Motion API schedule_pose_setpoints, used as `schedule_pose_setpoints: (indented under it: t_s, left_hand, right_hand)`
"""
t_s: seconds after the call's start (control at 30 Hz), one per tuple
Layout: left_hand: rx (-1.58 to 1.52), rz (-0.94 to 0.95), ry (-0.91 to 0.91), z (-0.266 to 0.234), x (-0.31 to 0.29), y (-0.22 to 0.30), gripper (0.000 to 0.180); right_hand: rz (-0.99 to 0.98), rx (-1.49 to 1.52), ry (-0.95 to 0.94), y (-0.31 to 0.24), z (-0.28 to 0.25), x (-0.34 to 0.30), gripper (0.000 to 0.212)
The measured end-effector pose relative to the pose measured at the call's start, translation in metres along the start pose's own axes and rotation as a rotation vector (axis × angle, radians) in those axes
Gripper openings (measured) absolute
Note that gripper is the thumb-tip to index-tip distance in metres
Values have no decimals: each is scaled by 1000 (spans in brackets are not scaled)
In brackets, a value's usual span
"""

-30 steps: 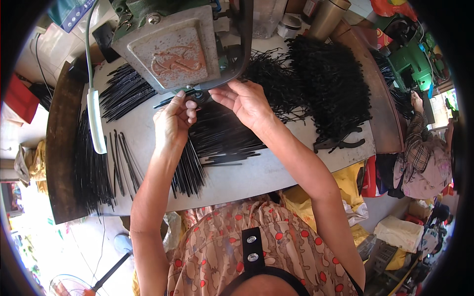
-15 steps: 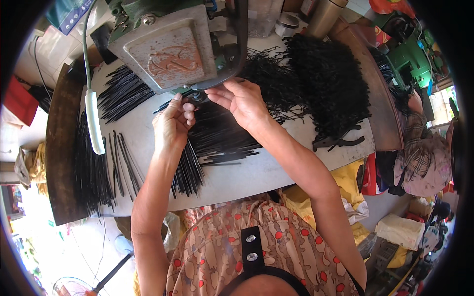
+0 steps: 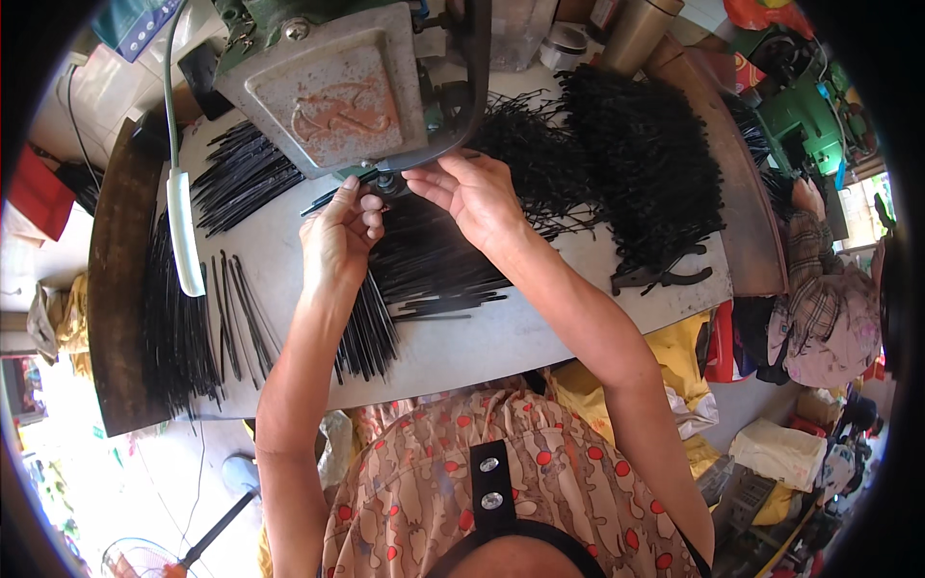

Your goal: The person inserts components into the heads of black plastic zip ties using a small manual press at an assembly station.

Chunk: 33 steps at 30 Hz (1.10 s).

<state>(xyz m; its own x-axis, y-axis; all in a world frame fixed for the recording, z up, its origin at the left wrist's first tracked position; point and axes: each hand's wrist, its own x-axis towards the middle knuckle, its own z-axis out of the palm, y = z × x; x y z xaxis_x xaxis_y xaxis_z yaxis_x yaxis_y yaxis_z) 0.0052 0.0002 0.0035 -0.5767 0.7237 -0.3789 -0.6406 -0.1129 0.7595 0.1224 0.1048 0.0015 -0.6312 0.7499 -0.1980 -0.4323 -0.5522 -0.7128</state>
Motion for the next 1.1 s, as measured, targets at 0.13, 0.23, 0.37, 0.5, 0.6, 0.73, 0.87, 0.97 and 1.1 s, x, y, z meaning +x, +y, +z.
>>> schedule_pose_setpoints:
  t_s: [0.13, 0.23, 0.37, 0.5, 0.6, 0.73, 0.87, 0.97, 1.1]
  left_hand:
    - [41, -19, 17, 2, 0, -3, 19]
    - [-31, -20, -25, 5, 0, -8, 20]
    - [-76, -39, -154, -11, 7, -8, 16]
    - [-47, -34, -72, -7, 4, -5, 16]
    - [11, -105, -127, -8, 4, 0, 16]
    - [103, -140, -122, -11, -6, 16, 16]
    - [104, -95, -269, -16, -2, 13, 14]
    - [77, -117, -352, -20, 1, 11, 13]
    - [124, -7, -257, -15, -6, 3, 14]
  right_hand:
    - [6, -7, 18, -1, -3, 1, 18]
    - [4, 24, 18, 1, -8, 1, 16]
    - [9, 95, -2, 4, -8, 5, 16]
    - [94, -101, -64, -15, -23, -2, 28]
    - [8, -594, -61, -53, -46, -23, 39]
    - [-87, -1129, -70, -117, -81, -47, 19]
    - [-402, -1904, 23, -164, -119, -77, 18]
    - [-466, -2142, 47, -153, -137, -77, 13]
    - [-652, -2124, 47, -141, -124, -73, 4]
